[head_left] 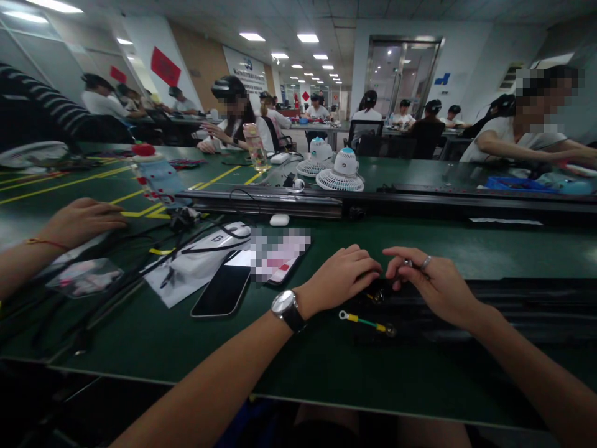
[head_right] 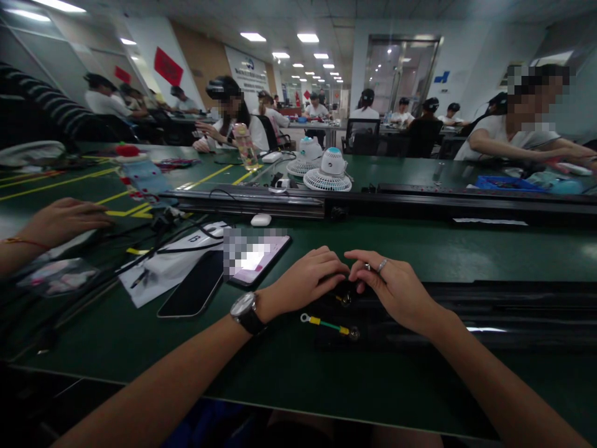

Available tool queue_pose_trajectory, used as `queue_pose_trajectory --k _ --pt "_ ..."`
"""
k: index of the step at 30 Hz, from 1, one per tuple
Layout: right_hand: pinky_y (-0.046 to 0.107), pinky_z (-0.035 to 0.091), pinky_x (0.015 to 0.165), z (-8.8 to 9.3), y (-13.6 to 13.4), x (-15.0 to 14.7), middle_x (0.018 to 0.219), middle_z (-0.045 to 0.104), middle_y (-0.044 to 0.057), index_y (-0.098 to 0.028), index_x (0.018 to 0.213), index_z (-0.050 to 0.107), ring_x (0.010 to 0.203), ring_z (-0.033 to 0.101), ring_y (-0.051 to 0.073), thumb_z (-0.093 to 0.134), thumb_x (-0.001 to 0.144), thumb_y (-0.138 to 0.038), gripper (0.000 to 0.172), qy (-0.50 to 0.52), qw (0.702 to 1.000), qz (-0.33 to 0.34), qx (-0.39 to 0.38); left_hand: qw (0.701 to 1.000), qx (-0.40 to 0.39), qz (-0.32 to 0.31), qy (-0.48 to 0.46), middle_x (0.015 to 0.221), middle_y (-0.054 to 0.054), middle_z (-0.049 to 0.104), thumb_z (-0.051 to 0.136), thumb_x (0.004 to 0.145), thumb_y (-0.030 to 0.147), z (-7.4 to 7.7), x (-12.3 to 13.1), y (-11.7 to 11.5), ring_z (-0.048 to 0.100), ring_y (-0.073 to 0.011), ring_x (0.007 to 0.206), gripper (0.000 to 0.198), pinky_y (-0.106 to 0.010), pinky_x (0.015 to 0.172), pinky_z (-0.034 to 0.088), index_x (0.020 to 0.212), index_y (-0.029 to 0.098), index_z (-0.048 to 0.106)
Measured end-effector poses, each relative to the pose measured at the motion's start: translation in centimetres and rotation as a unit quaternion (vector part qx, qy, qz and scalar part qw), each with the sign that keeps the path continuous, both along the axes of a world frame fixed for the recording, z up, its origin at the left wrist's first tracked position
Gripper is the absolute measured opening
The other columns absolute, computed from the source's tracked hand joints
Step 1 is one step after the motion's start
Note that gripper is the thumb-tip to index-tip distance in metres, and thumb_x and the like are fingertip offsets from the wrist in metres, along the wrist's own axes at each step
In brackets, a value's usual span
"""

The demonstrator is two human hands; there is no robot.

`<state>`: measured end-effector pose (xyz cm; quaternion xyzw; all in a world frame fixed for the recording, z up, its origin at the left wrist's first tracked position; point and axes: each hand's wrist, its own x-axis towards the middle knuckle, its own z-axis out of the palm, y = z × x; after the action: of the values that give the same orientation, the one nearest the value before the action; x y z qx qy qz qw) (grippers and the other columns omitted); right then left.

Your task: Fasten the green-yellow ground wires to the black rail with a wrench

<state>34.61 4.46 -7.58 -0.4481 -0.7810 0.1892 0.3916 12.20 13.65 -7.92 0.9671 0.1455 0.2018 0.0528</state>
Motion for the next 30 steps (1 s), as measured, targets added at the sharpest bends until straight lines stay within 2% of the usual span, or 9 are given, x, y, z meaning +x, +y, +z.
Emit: queue_pose_trajectory --k 3,7,30 --pt "0.030 0.055 0.077 0.02 -0.04 -0.04 0.099 0.072 0.002 -0.025 0.137 0.054 0.074 0.071 0.014 0.043 0.106 -0.026 0.033 0.001 1.000 0.000 0.004 0.997 -0.065 -0.031 -0.031 0.106 -0.006 0.066 0.050 0.105 0.028 -0.04 0.12 0.00 0.056 -0.0199 0.101 0.021 -0.034 0.091 0.045 0.112 0.021 0.068" --pt "0.031 0.057 0.077 0.06 -0.03 -0.11 0.097 0.073 0.002 -0.025 0.138 0.054 0.074 0.071 0.015 0.043 0.106 -0.026 0.035 0.002 1.000 -0.001 0.003 0.993 -0.099 -0.055 -0.044 0.105 -0.006 0.066 0.053 0.104 0.029 -0.17 0.25 0.02 0.056 -0.0204 0.101 0.020 -0.035 0.091 0.046 0.109 0.022 0.071" --pt "0.032 0.058 0.079 0.10 0.10 -0.20 0.100 0.078 0.001 -0.025 0.136 0.058 0.074 0.074 0.015 0.042 0.105 -0.024 0.035 -0.010 0.999 -0.024 0.022 0.991 -0.103 -0.062 -0.053 0.098 -0.004 0.067 0.059 0.101 0.027 -0.30 0.79 0.19 0.057 -0.0189 0.098 0.014 -0.034 0.090 0.045 0.103 0.022 0.072"
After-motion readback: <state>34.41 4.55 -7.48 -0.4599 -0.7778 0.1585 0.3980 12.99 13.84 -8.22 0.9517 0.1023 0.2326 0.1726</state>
